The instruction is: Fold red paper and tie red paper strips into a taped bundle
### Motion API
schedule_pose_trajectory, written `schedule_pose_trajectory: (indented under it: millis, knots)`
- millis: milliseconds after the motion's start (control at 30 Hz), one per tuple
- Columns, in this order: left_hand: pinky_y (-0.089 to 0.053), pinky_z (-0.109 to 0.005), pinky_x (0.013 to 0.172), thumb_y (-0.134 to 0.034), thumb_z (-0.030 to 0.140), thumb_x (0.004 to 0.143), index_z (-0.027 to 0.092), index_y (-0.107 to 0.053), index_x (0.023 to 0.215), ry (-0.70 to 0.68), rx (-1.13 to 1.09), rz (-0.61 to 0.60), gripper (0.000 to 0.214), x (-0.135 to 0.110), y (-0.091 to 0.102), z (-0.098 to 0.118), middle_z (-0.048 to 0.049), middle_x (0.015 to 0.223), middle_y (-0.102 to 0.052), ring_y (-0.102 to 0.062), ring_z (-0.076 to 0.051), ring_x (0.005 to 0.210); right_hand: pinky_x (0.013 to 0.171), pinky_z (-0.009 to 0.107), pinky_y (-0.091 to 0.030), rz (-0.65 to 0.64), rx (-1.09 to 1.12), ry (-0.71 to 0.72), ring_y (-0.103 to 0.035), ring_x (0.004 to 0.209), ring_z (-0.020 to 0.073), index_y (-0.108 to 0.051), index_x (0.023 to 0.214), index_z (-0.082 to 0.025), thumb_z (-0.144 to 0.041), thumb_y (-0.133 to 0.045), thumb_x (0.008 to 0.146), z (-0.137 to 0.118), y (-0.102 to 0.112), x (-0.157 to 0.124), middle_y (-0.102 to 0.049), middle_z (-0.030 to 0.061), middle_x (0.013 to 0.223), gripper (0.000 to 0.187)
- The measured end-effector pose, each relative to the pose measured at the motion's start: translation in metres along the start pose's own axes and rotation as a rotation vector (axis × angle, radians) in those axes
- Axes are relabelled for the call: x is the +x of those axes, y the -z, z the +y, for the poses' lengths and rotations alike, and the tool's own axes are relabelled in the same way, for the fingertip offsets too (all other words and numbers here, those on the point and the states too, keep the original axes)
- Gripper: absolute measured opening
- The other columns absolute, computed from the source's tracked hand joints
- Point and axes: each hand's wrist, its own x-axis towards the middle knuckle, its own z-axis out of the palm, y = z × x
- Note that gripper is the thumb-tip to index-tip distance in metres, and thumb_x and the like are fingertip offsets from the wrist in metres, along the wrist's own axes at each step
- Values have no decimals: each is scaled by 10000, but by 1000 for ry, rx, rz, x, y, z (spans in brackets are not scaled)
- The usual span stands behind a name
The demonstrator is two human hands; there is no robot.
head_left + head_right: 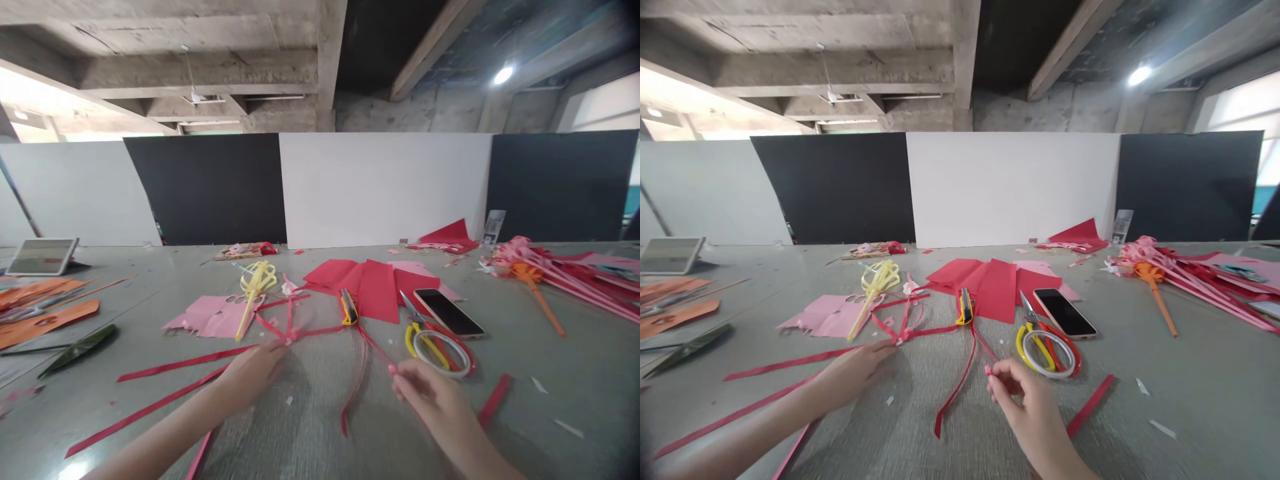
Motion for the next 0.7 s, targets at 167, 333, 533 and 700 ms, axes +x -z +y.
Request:
schedule_pose_trajectory:
  millis: [167,333,533,700]
  knots:
    - [-410,-338,826,-405,135,804,149,-534,1079,64,22,61,304,-13,-5,15,-107,1095,-562,-543,-232,982,595,215,-459,-3,-27,1,-574,601,128,-528,771,-203,-342,-467,815,0,0,-1,-587,-11,654,158]
    - [-432,-256,671,-436,118,760,191,-601,858,106,29,67,206,-14,2,22,-42,854,-627,-602,-184,789,586,212,-461,2,-29,19,-572,588,124,-528,752,-202,-342,-464,810,-2,0,-1,-586,-11,640,165]
    - [-435,-292,701,-429,184,815,174,-591,932,165,126,76,201,-6,2,25,-75,913,-608,-589,-211,846,554,226,-469,69,-19,32,-572,542,133,-551,731,-199,-343,-476,784,-2,-3,-2,-587,-8,599,171]
    - [-448,-347,715,-456,170,851,118,-602,824,150,214,-6,158,8,-3,26,-76,839,-609,-586,-203,812,592,248,-478,-25,-72,33,-584,587,145,-531,761,-197,-306,-451,806,-3,-1,-2,-596,7,647,142]
